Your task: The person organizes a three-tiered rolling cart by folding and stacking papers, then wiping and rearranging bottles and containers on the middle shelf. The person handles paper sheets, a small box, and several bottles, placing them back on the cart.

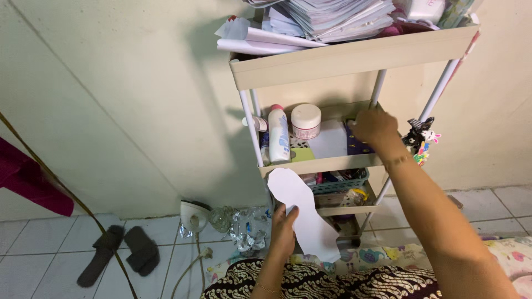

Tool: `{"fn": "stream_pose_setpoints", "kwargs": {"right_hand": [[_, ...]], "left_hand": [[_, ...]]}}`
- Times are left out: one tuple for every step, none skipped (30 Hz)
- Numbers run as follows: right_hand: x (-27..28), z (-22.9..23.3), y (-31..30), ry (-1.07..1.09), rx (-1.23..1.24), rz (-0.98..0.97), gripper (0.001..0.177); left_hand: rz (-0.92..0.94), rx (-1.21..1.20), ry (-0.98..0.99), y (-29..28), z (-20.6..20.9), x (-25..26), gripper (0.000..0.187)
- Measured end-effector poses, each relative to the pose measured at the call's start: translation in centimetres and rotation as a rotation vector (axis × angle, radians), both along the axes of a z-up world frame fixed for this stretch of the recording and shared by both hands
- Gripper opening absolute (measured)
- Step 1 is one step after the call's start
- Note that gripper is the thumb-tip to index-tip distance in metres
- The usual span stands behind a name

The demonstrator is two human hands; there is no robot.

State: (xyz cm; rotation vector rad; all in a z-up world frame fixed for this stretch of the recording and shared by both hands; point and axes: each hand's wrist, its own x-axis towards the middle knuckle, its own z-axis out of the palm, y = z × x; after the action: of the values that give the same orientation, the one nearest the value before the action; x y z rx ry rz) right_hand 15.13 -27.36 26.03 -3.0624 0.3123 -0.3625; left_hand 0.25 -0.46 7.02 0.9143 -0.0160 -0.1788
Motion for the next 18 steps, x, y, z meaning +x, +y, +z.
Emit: {"fn": "stream_pose_setpoints", "kwargs": {"right_hand": [[1.8, -0.4, -1.1, 0.027, -0.054, -0.026, 0.049], [3.1, -1.3, -2.1, 0.128, -0.087, -0.059, 0.052], [4.3, -2.2, -2.9, 0.229, -0.118, -0.091, 0.055], [5.4, -3.1, -3.6, 0.329, -0.148, -0.123, 0.058], [6.3, -4.0, -4.1, 0.348, -0.138, -0.133, 0.064], [7.0, -4.9, -4.4, 0.367, -0.128, -0.143, 0.069], [7.7, -5.4, -4.6, 0.383, -0.12, -0.152, 0.075], [8.3, -5.8, -4.7, 0.377, -0.086, -0.135, 0.08], [8.6, -6.2, -4.7, 0.375, -0.052, -0.119, 0.085], [8.8, -6.4, -4.7, 0.373, -0.019, -0.103, 0.091], [9.0, -6.3, -4.8, 0.37, -0.041, -0.099, 0.092], [9.0, -6.1, -4.9, 0.367, -0.064, -0.095, 0.093], [9.0, -5.8, -4.8, 0.364, -0.087, -0.089, 0.094], [8.9, -5.4, -4.8, 0.382, -0.039, -0.112, 0.096], [8.8, -5.1, -4.6, 0.401, 0.007, -0.132, 0.098], [8.6, -4.9, -4.4, 0.42, 0.054, -0.152, 0.1], [8.4, -4.6, -4.3, 0.434, 0.037, -0.172, 0.099], [8.2, -4.4, -4.2, 0.449, 0.02, -0.193, 0.098]], "left_hand": [[0.011, 0.013, 0.012, 0.0, -0.1, 0.1, 0.033], [0.012, 0.053, 0.017, -0.1, -0.2, 0.1, 0.032], [0.014, 0.093, 0.022, -0.3, -0.3, 0.0, 0.031], [0.016, 0.134, 0.027, -0.3, -0.3, 0.0, 0.03], [0.005, 0.154, 0.02, -0.2, -0.4, 0.0, 0.029], [-0.005, 0.174, 0.013, -0.2, -0.5, -0.2, 0.029], [-0.015, 0.192, 0.005, -0.1, -0.6, -0.2, 0.029], [-0.01, 0.151, 0.005, -0.1, -0.6, 0.0, 0.029], [-0.008, 0.11, 0.011, 0.0, -0.7, 0.0, 0.028], [-0.005, 0.07, 0.016, 0.1, -0.7, -0.1, 0.028], [-0.009, 0.078, 0.02, 0.2, -0.8, -0.1, 0.028], [-0.013, 0.086, 0.024, 0.2, -0.8, 0.0, 0.028], [-0.015, 0.094, 0.027, 0.3, -0.8, 0.0, 0.028], [-0.015, 0.086, 0.008, 0.4, -0.8, 0.1, 0.028], [-0.012, 0.078, -0.01, 0.4, -0.8, 0.1, 0.027], [-0.01, 0.069, -0.028, 0.5, -0.9, 0.1, 0.027], [-0.008, 0.093, -0.022, 0.6, -0.9, 0.1, 0.027], [-0.007, 0.118, -0.016, 0.6, -0.9, 0.1, 0.028]]}}
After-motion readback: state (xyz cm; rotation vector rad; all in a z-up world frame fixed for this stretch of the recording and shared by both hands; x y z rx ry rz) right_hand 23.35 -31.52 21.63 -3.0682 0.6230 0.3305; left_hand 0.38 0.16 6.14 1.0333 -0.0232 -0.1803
